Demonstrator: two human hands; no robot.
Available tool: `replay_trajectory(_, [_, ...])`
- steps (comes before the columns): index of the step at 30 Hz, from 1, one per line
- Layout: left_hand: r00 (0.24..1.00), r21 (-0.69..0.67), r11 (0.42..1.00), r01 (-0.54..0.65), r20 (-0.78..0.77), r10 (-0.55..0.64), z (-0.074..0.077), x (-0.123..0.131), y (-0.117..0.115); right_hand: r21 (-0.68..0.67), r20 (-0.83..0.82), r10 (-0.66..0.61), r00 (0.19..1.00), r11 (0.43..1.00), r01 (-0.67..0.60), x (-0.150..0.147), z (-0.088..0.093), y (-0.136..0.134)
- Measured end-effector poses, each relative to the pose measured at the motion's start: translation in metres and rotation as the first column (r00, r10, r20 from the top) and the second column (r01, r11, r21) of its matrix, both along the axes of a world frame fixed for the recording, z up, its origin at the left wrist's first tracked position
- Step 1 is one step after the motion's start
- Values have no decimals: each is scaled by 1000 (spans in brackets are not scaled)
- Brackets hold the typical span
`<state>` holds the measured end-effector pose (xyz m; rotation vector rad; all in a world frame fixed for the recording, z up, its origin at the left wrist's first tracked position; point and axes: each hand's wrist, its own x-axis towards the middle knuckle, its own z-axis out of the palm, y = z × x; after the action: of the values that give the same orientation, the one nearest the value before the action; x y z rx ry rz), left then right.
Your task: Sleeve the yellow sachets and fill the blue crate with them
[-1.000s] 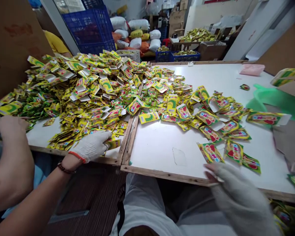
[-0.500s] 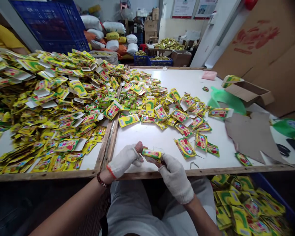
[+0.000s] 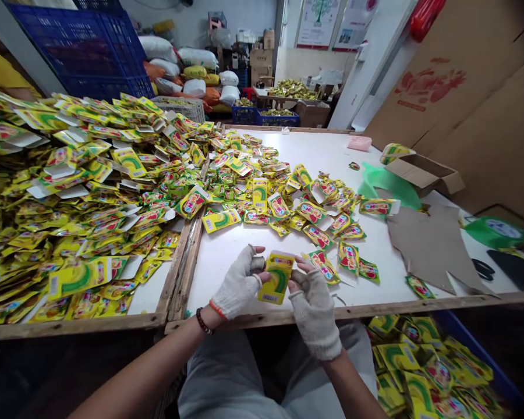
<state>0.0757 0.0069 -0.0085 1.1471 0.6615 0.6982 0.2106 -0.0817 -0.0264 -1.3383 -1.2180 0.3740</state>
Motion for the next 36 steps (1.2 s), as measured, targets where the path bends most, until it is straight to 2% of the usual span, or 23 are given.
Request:
replay_trajectory(2, [1000,71,997,6,-1,-6,-7,0,-2,-56,-243,-29,970,998,16,-1,-2,6])
replay_trajectory(3, [1000,87,996,17,-4,-17,-11,-1,-3,-85,-302,-36,953,996,10,-1,-3,8])
replay_trajectory(7, [996,108,991,83,-44,-79,-12,-11,-3,-181,-343,3,939,981,-70,3,-5,15])
replay_trajectory(10, [993,254,963,94,-99,-71,-6,-12,-5,-131,-388,100,916,978,-162,2,-8,22])
replay_trajectory(12, [992,297,954,32,-125,6,-6,-7,-8,-126,-343,71,937,985,-121,0,-10,27])
replay_trajectory(14, [984,192,980,-58,-152,88,-9,-1,-10,-179,-279,7,960,982,-60,-2,-13,28])
replay_trajectory(16, [984,52,996,-76,-160,83,-12,4,-12,-243,-251,-44,967,970,-19,-3,-14,24])
replay_trajectory(18, [991,8,998,-66,-116,67,-13,7,-13,-258,-254,-100,962,965,33,-4,-13,15])
replay_trajectory(21, [989,84,987,-138,-32,141,-13,6,-14,-194,-285,-135,949,978,81,-6,-7,0])
replay_trajectory(23, [987,164,974,-154,-21,160,-14,3,-15,-144,-205,-46,978,989,16,-4,-2,-4])
replay_trajectory(25, [988,282,953,-109,-77,136,-19,-2,-15,-157,-21,92,996,983,-94,0,5,-2])
replay_trajectory(28, [959,485,873,-53,-218,180,-30,-10,-16,-277,175,296,939,930,-241,7,18,8])
replay_trajectory(31, [944,566,823,-48,-244,223,-39,-18,-17,-447,270,402,875,857,-256,9,29,18])
replay_trajectory(33, [949,571,818,-65,-219,228,-41,-21,-16,-467,289,423,859,846,-259,6,27,21])
replay_trajectory(35, [949,585,806,-86,-198,244,-41,-23,-15,-364,240,378,894,889,-278,1,17,21])
replay_trajectory(36, [947,597,798,-84,-202,251,-40,-24,-14,-297,178,315,932,920,-254,-1,10,19])
